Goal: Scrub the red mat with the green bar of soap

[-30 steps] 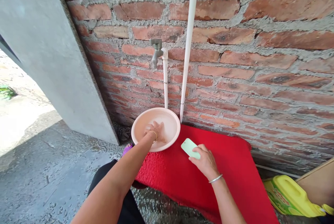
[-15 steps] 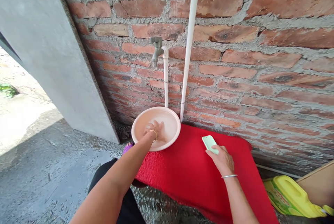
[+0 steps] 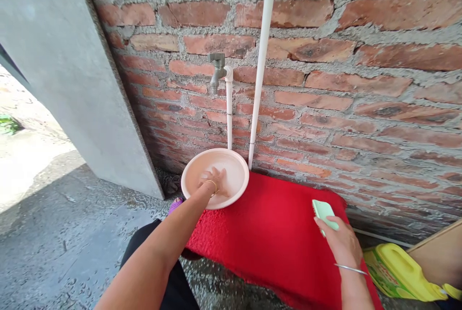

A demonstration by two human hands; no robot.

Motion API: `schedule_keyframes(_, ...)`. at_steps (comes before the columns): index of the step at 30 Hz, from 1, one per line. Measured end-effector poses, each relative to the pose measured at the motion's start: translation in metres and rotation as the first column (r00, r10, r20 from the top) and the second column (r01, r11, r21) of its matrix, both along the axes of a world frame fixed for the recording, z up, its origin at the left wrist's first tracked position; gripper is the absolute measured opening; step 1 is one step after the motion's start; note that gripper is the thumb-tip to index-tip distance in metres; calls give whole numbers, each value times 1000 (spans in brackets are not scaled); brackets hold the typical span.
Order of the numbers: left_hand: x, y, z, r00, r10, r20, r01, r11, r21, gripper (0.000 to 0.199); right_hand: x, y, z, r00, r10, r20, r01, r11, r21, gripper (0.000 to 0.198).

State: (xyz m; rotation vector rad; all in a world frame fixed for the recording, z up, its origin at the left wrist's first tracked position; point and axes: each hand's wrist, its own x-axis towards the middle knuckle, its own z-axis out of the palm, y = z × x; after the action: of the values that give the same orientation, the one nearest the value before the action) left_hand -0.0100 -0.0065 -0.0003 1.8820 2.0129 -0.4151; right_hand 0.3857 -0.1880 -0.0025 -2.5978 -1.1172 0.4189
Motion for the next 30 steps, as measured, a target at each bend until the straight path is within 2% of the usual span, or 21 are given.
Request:
schedule_keyframes(2,-1,2,-5,1000,3,-11,-3,1000,9,118,-29,13,-3,990,142,-21,-140,988,71,57)
schedule_keyframes(4,-2,3,-9,1000,9,-6,-9,1000,27,117,-63,27,-6,950,311,-16,-306,942,139,46)
schedule_keyframes(9,-3,3,-8,999,-4,37,2,999,40,109,-127,55,-11,761,643,89,-646,735,207,26)
schedule_keyframes(11,-2,1,-3,999,-13,38,11,999,38,111,-136,63,-12,705,703,99,-705,678,208,23)
schedule_keyframes(12,-2,0,-1,999,-14,33,13,999,32,112,-137,66,-13,694,713,97,-715,668,206,22)
schedule_keyframes(15,0,-3,6,1000,-13,8,13,1000,8,114,-129,72,-14,727,681,90,-684,707,181,22)
schedule_keyframes(19,0,-2,8,1000,-26,-14,25,1000,-16,114,-102,71,-12,832,545,102,-555,821,133,28)
schedule_keyframes(24,-1,-1,3,999,-29,-35,28,999,-16,125,-56,53,-7,962,251,103,-252,968,-8,45)
schedule_keyframes(26,-1,-1,3,998,-32,-45,31,999,-27,128,-35,42,-6,985,140,99,-136,990,-40,54)
schedule_keyframes(30,0,-1,3,998,-31,-50,30,999,-30,125,6,21,-5,998,-9,66,12,999,-46,64)
